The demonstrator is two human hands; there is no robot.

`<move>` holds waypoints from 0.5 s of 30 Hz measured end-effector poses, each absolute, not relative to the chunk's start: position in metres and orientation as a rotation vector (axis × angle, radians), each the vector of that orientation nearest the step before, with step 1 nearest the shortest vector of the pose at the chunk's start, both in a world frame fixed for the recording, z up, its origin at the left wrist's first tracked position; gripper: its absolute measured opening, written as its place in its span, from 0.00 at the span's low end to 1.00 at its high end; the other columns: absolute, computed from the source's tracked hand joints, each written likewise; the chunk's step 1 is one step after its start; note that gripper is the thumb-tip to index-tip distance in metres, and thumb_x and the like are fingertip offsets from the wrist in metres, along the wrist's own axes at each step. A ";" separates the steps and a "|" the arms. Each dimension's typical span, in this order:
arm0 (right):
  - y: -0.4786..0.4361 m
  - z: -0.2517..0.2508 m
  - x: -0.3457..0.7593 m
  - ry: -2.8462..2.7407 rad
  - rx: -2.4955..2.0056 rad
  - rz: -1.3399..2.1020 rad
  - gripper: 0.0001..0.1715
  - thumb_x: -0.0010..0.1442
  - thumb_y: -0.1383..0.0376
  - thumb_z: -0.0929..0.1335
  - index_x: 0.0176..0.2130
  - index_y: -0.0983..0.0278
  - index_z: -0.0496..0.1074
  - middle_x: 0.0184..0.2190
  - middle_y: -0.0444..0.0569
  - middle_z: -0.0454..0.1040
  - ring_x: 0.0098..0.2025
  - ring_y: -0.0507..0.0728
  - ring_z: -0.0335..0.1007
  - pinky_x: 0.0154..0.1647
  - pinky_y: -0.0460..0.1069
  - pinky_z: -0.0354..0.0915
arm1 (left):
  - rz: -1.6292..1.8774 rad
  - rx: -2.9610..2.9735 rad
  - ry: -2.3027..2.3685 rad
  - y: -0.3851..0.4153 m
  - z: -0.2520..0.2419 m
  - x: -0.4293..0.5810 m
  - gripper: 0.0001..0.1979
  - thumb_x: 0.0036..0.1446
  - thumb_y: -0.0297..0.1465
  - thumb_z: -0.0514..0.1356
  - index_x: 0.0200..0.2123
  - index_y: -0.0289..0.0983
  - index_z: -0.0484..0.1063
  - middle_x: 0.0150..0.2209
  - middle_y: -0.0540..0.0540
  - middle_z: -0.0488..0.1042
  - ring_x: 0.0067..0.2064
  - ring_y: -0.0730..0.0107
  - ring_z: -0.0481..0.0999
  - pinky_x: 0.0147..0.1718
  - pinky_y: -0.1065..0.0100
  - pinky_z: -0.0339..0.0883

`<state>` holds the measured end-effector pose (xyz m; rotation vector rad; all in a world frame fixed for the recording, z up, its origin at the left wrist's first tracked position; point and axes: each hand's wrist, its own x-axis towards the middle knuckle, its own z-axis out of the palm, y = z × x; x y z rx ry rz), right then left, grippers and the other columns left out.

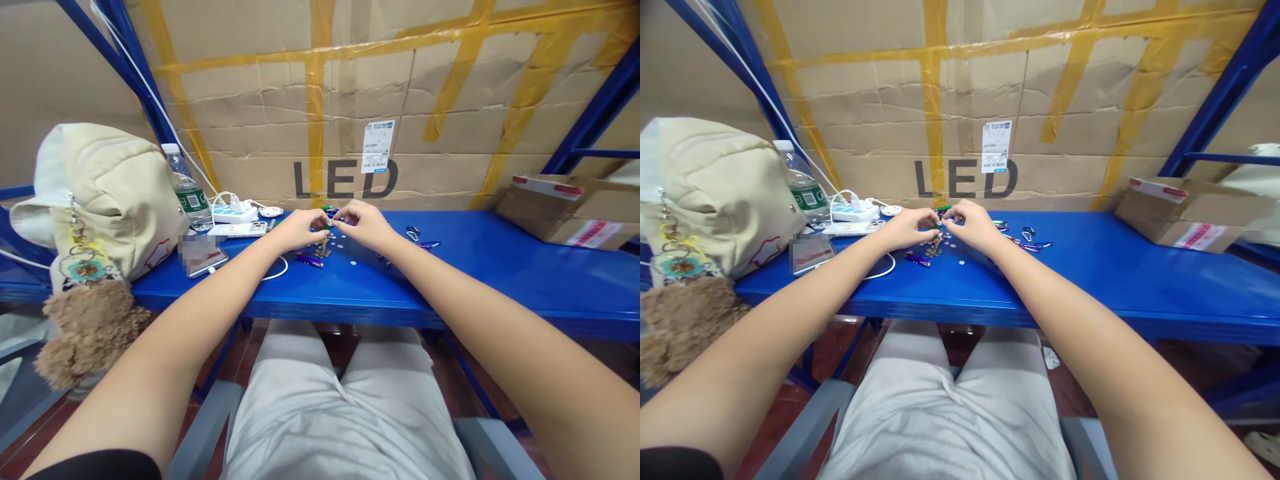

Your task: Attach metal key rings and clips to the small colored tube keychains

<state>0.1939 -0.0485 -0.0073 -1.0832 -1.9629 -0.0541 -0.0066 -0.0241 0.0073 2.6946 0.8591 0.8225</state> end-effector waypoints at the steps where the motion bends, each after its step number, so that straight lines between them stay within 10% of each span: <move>1: -0.049 -0.007 0.194 -1.968 -1.070 -0.043 0.10 0.54 0.63 0.68 0.34 0.65 0.77 0.29 0.49 0.73 0.30 0.54 0.64 0.31 0.49 0.59 | 0.829 2.689 0.861 -0.024 0.007 -0.006 0.11 0.53 0.33 0.60 0.40 0.35 0.72 0.38 0.45 0.79 0.40 0.66 0.78 0.41 0.65 0.70; 15: -0.056 -0.009 0.191 -2.084 -1.072 -0.079 0.09 0.55 0.64 0.69 0.36 0.64 0.76 0.31 0.48 0.74 0.33 0.55 0.67 0.36 0.48 0.60 | 0.871 2.678 0.919 -0.018 0.007 -0.010 0.09 0.53 0.32 0.60 0.38 0.35 0.72 0.37 0.45 0.79 0.39 0.67 0.78 0.41 0.66 0.70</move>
